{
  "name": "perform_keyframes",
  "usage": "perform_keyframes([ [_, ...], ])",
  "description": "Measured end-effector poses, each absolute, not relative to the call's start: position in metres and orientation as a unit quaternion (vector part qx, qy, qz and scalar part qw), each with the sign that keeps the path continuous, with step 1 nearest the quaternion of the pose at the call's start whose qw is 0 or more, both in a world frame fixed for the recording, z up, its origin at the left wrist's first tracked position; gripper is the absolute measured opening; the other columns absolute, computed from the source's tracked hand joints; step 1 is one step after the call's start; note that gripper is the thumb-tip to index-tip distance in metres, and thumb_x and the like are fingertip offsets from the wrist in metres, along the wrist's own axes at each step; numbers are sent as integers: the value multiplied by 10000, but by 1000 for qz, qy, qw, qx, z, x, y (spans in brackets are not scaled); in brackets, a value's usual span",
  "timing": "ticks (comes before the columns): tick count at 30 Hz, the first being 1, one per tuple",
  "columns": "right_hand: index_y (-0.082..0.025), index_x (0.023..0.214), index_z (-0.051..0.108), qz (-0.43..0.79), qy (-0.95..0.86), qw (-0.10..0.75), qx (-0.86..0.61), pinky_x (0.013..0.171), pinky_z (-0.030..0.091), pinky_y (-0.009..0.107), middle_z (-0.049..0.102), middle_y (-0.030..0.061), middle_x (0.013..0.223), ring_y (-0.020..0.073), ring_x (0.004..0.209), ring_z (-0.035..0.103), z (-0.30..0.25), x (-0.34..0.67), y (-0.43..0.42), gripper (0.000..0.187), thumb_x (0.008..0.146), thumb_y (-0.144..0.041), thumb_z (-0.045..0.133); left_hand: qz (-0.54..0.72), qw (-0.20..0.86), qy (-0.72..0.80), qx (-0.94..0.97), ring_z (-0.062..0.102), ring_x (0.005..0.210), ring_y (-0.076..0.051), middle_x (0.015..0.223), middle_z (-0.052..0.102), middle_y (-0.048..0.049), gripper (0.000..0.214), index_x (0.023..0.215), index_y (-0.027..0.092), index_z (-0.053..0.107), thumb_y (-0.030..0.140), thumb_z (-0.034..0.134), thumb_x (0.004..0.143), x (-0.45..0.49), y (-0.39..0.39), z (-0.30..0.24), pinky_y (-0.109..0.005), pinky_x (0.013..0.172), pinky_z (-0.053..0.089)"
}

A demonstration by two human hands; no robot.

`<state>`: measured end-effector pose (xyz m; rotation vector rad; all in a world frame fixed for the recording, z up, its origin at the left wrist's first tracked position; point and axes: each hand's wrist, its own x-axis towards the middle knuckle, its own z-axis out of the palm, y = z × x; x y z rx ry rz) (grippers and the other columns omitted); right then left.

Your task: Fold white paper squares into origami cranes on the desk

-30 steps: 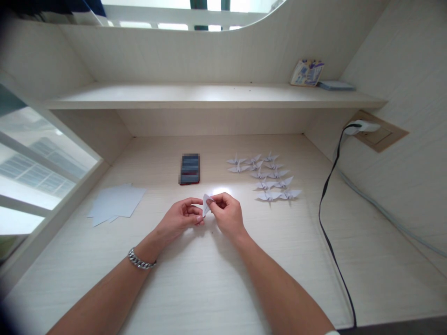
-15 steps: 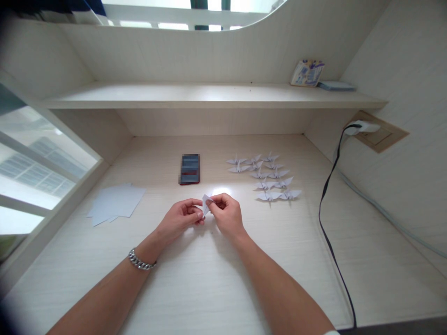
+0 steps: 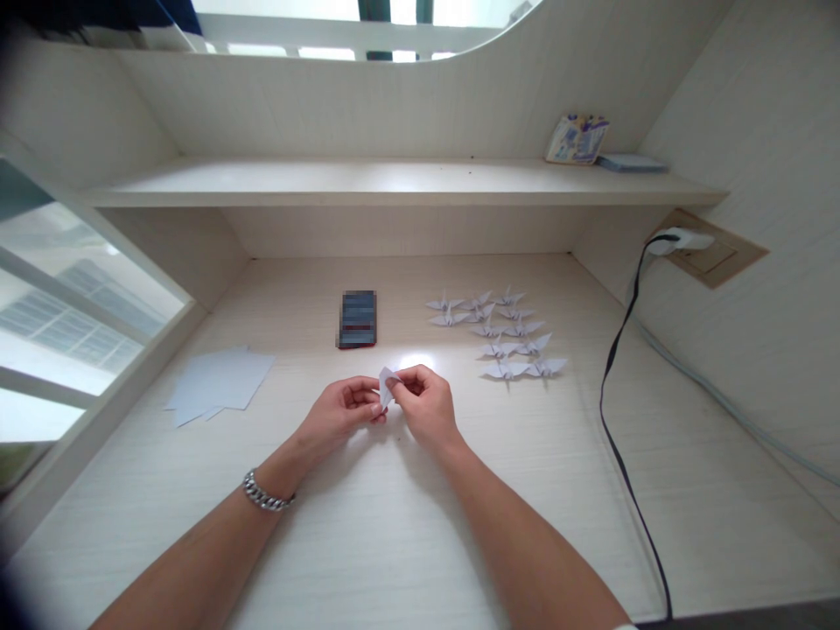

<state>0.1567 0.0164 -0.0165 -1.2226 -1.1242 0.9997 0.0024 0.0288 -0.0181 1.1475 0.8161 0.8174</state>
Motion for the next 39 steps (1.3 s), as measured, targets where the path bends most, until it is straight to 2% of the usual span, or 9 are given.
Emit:
perform_keyframes([
  [5, -153, 707, 654, 429, -467, 572, -520, 517, 450, 248, 625, 14, 605, 133, 542, 562, -17, 160, 18, 184, 679, -330, 696, 359, 702, 357, 500, 625, 669, -143, 724, 666, -59, 419, 1019, 120, 592, 149, 750, 632, 3, 27, -15, -256, 662, 473],
  [9, -152, 718, 650, 465, -451, 569, -506, 533, 460, 254, 645, 21, 632, 140, 559, 580, -19, 159, 19, 187, 668, -322, 711, 387, 712, 370, 455, 623, 692, -143, 768, 666, -57, 337, 1003, 131, 595, 163, 703, 685, 5, 26, -15, -268, 677, 478],
  [13, -151, 718, 649, 485, -459, 556, -496, 534, 460, 261, 655, 28, 638, 148, 562, 585, -20, 157, 18, 208, 652, -334, 725, 418, 682, 392, 455, 585, 610, -108, 673, 641, -29, 251, 937, 122, 609, 205, 687, 713, 6, 26, -18, -233, 619, 459],
  [17, -152, 711, 649, 485, -460, 552, -499, 523, 455, 259, 656, 29, 637, 146, 557, 580, -21, 158, 19, 225, 637, -348, 732, 414, 680, 385, 467, 600, 669, -118, 742, 665, -43, 331, 944, 128, 626, 121, 731, 631, 5, 27, -18, -231, 653, 463],
  [22, -159, 711, 644, 508, -475, 531, -484, 521, 443, 252, 640, 18, 621, 137, 547, 564, -23, 158, 18, 229, 650, -367, 717, 437, 684, 405, 421, 598, 658, -121, 739, 659, -43, 243, 891, 126, 645, 214, 710, 674, 5, 28, -16, -243, 644, 472],
  [28, -155, 726, 643, 506, -481, 521, -491, 535, 449, 255, 646, 29, 644, 141, 565, 567, -25, 159, 18, 208, 667, -346, 701, 428, 687, 393, 437, 607, 658, -118, 726, 667, -38, 356, 945, 129, 642, 121, 746, 605, 3, 29, -16, -231, 654, 468],
  [34, -159, 712, 640, 525, -472, 520, -481, 528, 439, 246, 640, 14, 632, 133, 556, 564, -25, 159, 19, 183, 666, -324, 704, 436, 692, 395, 418, 603, 661, -121, 728, 657, -41, 238, 889, 124, 640, 191, 715, 672, 2, 29, -14, -253, 658, 482],
  [39, -157, 702, 646, 527, -464, 520, -487, 530, 448, 245, 649, 14, 639, 132, 555, 571, -23, 160, 19, 191, 644, -324, 718, 425, 686, 384, 449, 616, 697, -133, 770, 676, -52, 312, 925, 129, 638, 143, 742, 631, 2, 28, -13, -244, 666, 479],
])
